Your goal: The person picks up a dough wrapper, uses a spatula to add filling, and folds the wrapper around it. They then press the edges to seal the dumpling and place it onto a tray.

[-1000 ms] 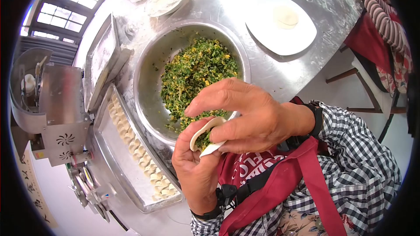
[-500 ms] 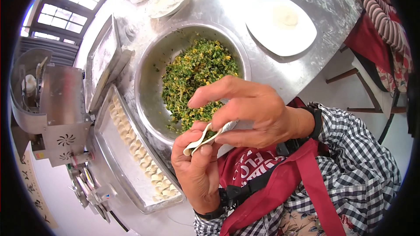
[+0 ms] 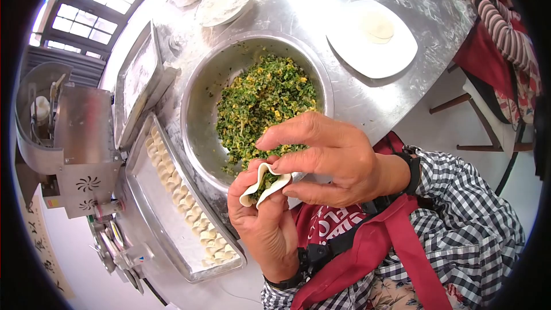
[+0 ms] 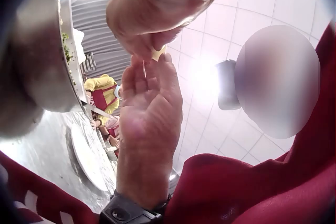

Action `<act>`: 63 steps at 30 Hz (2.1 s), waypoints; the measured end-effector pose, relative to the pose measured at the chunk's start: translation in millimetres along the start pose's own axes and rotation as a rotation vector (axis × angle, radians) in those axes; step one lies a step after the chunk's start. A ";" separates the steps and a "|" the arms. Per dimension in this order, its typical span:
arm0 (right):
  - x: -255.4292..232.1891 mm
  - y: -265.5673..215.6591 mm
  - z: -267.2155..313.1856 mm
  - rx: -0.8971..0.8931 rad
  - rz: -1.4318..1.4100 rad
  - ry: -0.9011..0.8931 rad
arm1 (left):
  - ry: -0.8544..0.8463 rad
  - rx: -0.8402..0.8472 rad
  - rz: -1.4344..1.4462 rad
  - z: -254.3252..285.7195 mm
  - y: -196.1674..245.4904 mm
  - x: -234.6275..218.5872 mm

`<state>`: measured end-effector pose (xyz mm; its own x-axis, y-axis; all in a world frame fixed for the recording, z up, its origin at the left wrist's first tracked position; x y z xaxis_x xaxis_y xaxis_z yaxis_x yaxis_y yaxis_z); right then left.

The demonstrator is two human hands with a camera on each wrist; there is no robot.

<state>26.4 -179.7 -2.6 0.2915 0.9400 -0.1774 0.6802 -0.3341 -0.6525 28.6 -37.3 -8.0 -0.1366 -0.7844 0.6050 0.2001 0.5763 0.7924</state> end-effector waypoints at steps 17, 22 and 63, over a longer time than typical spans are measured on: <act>5.7 -0.6 -5.2 -0.068 0.045 -0.036 | 0.034 0.023 -0.050 3.0 -1.5 1.3; 4.8 1.4 -6.9 0.177 -0.226 -0.039 | -0.050 0.037 -0.001 2.8 -0.2 4.4; 9.9 -2.9 -14.5 0.082 -0.241 -0.121 | -0.039 0.056 -0.113 12.7 3.9 2.7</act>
<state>37.0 -170.5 8.2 0.0420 0.9948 -0.0932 0.6619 -0.0976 -0.7432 16.7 -34.3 -2.3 -0.1932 -0.8361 0.5134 0.1266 0.4976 0.8581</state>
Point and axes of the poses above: each hand's wrist, its own z-axis away from the middle knuckle, its own x-axis out of the palm, y = z × x, the point moved 2 cm from there along -z, towards the middle knuckle, and after that the axes turned 3 degrees about -y, right-handed, at the moved point
